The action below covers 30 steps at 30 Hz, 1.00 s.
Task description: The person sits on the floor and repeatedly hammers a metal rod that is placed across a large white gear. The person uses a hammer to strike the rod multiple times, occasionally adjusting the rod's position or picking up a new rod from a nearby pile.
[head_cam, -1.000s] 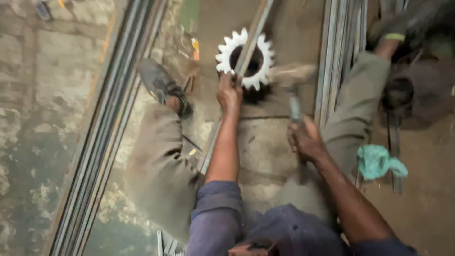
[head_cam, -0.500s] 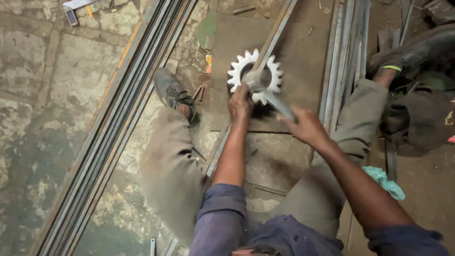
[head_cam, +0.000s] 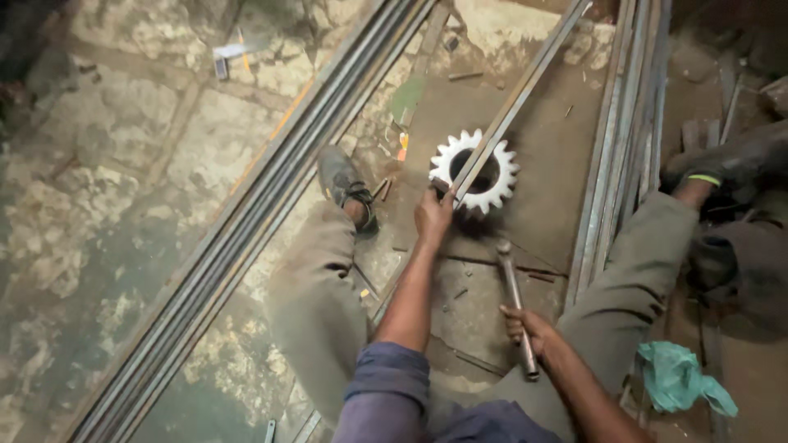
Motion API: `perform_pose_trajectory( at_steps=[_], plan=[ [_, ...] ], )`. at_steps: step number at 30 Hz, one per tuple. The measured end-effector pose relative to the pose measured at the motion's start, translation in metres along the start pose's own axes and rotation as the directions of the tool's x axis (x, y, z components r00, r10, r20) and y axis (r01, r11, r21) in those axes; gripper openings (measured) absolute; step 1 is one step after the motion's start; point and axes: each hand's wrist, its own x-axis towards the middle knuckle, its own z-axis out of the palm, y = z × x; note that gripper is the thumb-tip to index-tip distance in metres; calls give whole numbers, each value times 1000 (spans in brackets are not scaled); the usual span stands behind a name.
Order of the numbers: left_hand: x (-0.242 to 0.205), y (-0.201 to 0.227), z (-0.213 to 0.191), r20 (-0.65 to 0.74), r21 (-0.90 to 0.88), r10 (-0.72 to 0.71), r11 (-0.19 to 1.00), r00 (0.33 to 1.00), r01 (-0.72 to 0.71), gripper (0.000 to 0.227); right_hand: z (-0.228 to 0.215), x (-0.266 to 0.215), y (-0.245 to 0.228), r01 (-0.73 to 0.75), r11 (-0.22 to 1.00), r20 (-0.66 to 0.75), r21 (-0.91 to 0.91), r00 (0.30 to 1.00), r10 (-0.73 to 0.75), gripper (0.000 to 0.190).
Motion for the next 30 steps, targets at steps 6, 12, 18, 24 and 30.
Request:
perform_pose_trajectory(
  at_steps=[6, 12, 18, 24, 30],
  plan=[
    [23, 48, -62, 86, -207, 142, 971, 986, -122, 31, 15, -4, -13, 62, 997, 36, -43, 997, -61, 22],
    [47, 23, -122, 271, 94, 207, 966, 940, -240, 26, 19, -21, -4, 319, 850, -89, -419, 917, -388, 40],
    [43, -26, -136, 259, 191, 101, 970, 961, -154, 35, 1, -45, 14, 288, 761, -14, -581, 932, -363, 41],
    [-2, -54, -118, 477, 557, -116, 807, 871, -197, 39, -27, -61, 13, 359, 387, 120, -849, 845, -521, 48],
    [-31, -41, -111, 584, 650, -272, 721, 765, -240, 68, -16, -70, 36, 210, -48, 157, -976, 542, -826, 56]
  ],
)
